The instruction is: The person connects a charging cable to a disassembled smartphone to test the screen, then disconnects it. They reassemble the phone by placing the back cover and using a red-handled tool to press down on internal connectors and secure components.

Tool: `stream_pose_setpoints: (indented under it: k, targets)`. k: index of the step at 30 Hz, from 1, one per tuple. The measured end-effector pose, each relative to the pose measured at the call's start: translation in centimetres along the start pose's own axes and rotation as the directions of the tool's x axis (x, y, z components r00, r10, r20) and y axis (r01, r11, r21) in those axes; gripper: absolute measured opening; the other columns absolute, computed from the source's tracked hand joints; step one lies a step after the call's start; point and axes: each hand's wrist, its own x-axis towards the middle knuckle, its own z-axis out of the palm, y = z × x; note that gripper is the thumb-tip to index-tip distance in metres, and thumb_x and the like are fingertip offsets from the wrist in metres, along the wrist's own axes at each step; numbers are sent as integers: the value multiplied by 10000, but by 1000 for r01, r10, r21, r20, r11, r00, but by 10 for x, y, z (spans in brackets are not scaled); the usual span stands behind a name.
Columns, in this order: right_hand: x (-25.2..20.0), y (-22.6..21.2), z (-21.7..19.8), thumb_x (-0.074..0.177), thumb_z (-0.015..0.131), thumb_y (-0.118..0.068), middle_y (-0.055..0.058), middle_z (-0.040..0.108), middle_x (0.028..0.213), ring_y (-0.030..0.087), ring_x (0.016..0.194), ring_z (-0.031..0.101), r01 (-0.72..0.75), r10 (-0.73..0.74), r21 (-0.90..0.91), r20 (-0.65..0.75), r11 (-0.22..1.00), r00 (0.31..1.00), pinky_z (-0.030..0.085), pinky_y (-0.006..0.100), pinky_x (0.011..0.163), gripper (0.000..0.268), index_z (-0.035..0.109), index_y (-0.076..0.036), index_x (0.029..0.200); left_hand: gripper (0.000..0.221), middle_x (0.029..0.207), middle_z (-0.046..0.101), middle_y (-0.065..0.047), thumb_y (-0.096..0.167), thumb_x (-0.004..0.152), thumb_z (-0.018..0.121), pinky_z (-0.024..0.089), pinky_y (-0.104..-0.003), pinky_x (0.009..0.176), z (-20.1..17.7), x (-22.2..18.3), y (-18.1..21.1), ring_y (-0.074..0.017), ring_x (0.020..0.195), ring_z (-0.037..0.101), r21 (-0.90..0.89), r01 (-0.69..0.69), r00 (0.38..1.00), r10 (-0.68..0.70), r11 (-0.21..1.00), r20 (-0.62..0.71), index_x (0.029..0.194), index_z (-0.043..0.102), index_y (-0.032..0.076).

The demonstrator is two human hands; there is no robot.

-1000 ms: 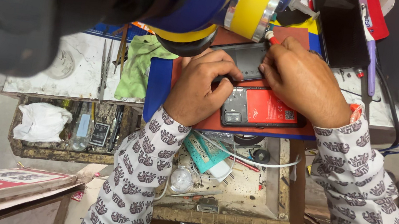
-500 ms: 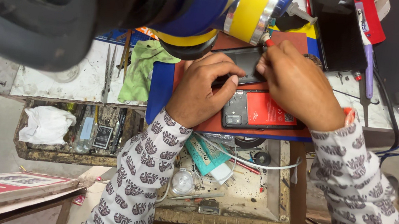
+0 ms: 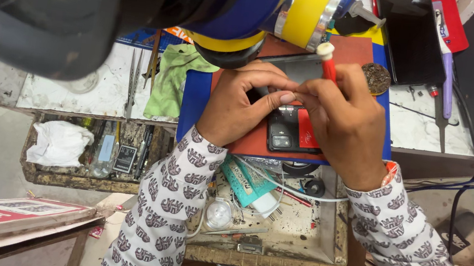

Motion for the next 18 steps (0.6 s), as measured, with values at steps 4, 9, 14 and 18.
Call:
stream_pose_setpoints:
  k: [4, 9, 14, 18]
  targets:
    - [-6, 9, 3, 915, 905, -67, 97, 547, 1080, 166, 827, 656, -75, 92, 154, -100, 985, 991, 533, 286, 675, 233, 694, -26, 1006, 164, 1017, 757, -61, 119, 900, 819, 558, -277, 870, -3, -1, -5, -147, 954, 706, -84, 41, 999, -38, 996, 37, 1048, 786, 55]
    - [-5, 22, 3, 843, 969, -128, 42, 557, 990, 94, 736, 531, -197, 218, 341, -26, 919, 976, 430, 216, 590, 322, 701, -4, 973, 160, 1010, 760, -46, 135, 880, 849, 562, -271, 872, -5, 0, -5, -131, 945, 707, -143, 39, 997, -30, 989, 65, 1007, 783, 63]
    - [0, 22, 3, 894, 904, -83, 47, 602, 1135, 80, 833, 606, -235, 233, 498, 68, 835, 970, 505, 212, 739, 279, 716, -4, 1086, 159, 1007, 726, -38, 126, 904, 837, 555, -281, 902, -5, -1, -4, -128, 961, 683, -270, 98, 994, -83, 958, 66, 970, 726, 33]
    - [3, 16, 4, 973, 761, -20, 104, 591, 1308, 145, 1045, 651, -208, 256, 587, 1, 783, 967, 589, 263, 919, 301, 662, 5, 1256, 142, 1019, 672, -34, 116, 961, 765, 514, -289, 930, -2, 3, 0, -136, 991, 642, -131, 47, 999, -44, 990, 23, 1011, 672, 23]
